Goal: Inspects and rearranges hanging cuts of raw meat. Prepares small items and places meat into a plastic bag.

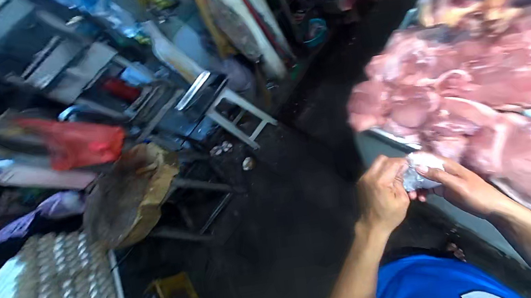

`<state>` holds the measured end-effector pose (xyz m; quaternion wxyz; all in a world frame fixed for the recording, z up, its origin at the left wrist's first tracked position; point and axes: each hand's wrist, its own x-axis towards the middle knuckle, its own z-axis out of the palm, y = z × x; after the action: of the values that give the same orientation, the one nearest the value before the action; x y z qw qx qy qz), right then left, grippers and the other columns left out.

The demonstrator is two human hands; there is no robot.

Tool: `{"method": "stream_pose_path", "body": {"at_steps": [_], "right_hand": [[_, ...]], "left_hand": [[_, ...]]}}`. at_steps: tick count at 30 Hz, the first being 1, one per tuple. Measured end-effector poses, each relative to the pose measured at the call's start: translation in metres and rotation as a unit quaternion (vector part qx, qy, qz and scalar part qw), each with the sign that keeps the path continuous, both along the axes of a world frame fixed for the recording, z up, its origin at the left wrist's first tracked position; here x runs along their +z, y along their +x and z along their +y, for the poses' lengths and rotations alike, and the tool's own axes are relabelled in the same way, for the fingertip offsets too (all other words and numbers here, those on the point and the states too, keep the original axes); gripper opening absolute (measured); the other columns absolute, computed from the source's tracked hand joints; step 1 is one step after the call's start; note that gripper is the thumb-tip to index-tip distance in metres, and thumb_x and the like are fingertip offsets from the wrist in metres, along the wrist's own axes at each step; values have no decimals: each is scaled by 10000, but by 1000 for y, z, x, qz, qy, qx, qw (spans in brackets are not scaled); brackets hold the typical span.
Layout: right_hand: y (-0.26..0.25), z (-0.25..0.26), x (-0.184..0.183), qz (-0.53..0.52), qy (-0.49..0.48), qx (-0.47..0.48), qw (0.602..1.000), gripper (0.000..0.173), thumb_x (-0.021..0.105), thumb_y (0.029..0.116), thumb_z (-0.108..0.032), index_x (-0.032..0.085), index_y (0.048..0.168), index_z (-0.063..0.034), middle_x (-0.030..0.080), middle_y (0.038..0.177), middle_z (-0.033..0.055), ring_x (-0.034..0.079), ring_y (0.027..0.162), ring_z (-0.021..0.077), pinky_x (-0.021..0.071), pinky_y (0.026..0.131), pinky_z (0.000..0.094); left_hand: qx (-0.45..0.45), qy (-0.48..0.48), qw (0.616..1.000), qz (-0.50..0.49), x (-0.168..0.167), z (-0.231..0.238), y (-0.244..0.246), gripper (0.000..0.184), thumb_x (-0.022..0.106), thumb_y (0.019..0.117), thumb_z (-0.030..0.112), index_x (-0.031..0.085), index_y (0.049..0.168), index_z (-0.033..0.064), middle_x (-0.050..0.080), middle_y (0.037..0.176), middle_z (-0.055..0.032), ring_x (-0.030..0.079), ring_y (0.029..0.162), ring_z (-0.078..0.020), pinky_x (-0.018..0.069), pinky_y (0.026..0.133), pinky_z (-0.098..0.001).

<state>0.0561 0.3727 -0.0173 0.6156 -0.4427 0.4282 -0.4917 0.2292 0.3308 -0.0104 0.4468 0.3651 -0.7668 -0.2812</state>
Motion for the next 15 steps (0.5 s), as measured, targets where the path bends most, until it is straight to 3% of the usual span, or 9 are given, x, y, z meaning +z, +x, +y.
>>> {"method": "stream_pose_path", "body": {"at_steps": [4,8,15], "right_hand": [[111,-42,-12,-60,36,119,990,329,561,1016,-487,653,1116,-188,710,818,-2,662,635,94,580,586,257],[226,-71,-26,-186,119,187,957,315,650,937,-476,668,1157,-251,670,836,-40,593,627,29,509,565,191],[376,-108,-10,-149,87,287,942,266,578,1015,-444,606,1198,-253,627,849,-77,522,622,6,455,558,185]], "left_hand": [[22,-9,999,-22,-1,-24,125,202,564,999,59,762,970,29,695,899,-84,677,831,-149,586,752,-305],[40,-12,999,-33,-4,-39,241,201,559,1004,47,758,983,31,681,917,-94,668,837,-154,576,749,-302],[183,-23,983,-9,2,-37,382,190,577,1006,62,762,969,37,705,937,-72,681,858,-111,589,781,-254]]}}
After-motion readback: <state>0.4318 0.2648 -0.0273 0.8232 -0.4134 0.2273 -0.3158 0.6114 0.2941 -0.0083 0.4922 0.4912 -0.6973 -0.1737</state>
